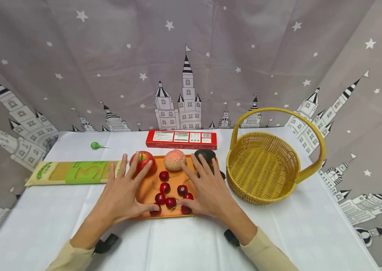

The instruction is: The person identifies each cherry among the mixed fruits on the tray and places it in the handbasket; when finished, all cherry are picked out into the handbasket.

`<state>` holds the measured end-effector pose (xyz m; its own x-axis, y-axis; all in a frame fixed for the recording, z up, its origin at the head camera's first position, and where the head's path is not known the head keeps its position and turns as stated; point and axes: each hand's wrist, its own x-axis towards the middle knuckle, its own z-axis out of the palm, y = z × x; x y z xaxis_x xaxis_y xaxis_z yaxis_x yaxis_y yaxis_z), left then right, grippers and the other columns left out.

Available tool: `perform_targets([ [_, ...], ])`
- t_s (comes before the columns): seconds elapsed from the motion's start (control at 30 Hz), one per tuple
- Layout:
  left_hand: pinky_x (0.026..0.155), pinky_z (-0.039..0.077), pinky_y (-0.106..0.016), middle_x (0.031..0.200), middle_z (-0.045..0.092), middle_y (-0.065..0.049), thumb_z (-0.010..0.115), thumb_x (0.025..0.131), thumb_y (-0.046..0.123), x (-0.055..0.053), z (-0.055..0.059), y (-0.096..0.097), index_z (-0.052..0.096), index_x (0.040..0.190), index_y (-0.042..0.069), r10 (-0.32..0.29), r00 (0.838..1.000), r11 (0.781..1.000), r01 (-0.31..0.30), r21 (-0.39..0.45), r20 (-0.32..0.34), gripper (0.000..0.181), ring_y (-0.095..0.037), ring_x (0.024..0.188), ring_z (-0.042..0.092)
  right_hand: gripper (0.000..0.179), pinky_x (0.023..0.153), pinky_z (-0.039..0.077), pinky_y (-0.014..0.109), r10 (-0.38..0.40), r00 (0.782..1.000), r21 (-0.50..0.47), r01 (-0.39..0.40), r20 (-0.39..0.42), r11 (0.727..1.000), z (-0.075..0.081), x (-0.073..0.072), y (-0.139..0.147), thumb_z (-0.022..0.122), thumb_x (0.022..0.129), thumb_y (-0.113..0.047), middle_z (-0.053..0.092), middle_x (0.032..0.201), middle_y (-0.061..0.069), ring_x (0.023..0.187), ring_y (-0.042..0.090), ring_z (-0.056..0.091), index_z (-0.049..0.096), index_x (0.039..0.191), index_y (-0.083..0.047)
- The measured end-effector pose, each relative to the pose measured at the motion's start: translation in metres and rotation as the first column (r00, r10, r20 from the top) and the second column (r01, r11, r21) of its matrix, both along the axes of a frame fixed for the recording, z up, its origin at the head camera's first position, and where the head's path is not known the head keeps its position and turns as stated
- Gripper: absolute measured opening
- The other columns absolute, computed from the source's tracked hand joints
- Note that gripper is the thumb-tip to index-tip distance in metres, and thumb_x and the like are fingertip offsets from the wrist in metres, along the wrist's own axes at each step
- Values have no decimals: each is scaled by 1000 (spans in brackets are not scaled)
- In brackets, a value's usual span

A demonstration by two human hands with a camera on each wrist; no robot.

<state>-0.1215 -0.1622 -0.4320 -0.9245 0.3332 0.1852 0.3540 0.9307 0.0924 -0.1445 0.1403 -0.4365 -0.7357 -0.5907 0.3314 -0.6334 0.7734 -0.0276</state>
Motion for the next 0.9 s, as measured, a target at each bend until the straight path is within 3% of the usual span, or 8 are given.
perform_targets([
  [0.2, 128, 11, -76, 180, 12, -17, 75, 71, 89, 11, 6, -11, 31, 171, 22, -15, 1000, 997, 16, 77, -10, 128, -53, 162, 14, 92, 122, 42, 61, 101, 994, -164, -92, 47, 982, 1, 2, 9, 82, 88, -61, 38, 172, 14, 157, 36, 39, 49, 162, -18],
  [0.4, 122, 34, -72, 178, 26, -10, 85, 70, 80, 23, 9, -26, 39, 168, 23, -60, 993, 983, 76, 169, -97, 123, -45, 161, 29, 78, 116, 51, 53, 176, 982, -277, -152, 64, 949, 2, 6, 19, 89, 88, -43, 49, 165, 6, 145, 30, 55, 57, 156, -21],
  [0.53, 112, 49, -69, 172, 40, -11, 89, 70, 75, 26, 7, -36, 49, 162, 20, -73, 988, 973, 100, 208, -134, 114, -41, 158, 36, 68, 108, 58, 46, 189, 977, -288, -152, 103, 945, 1, 9, 24, 88, 90, -37, 59, 154, 6, 134, 26, 63, 62, 151, -23],
  [0.73, 104, 56, -66, 165, 48, -11, 95, 68, 67, 32, 2, -45, 60, 152, 19, -68, 994, 963, 88, 256, -86, 103, -41, 147, 51, 55, 82, 62, 31, 214, 955, -293, -149, 204, 944, -3, 13, 30, 86, 92, -28, 64, 144, 1, 103, 16, 69, 68, 144, -24],
  [0.9, 105, 56, -63, 160, 53, -9, 95, 73, 62, 35, -4, -50, 67, 145, 21, -96, 995, 958, 99, 269, -23, 87, -38, 141, 56, 44, 86, 63, 31, 235, 928, -275, -155, 288, 949, -5, 13, 32, 84, 95, -24, 64, 139, -5, 104, 13, 70, 72, 138, -22],
])
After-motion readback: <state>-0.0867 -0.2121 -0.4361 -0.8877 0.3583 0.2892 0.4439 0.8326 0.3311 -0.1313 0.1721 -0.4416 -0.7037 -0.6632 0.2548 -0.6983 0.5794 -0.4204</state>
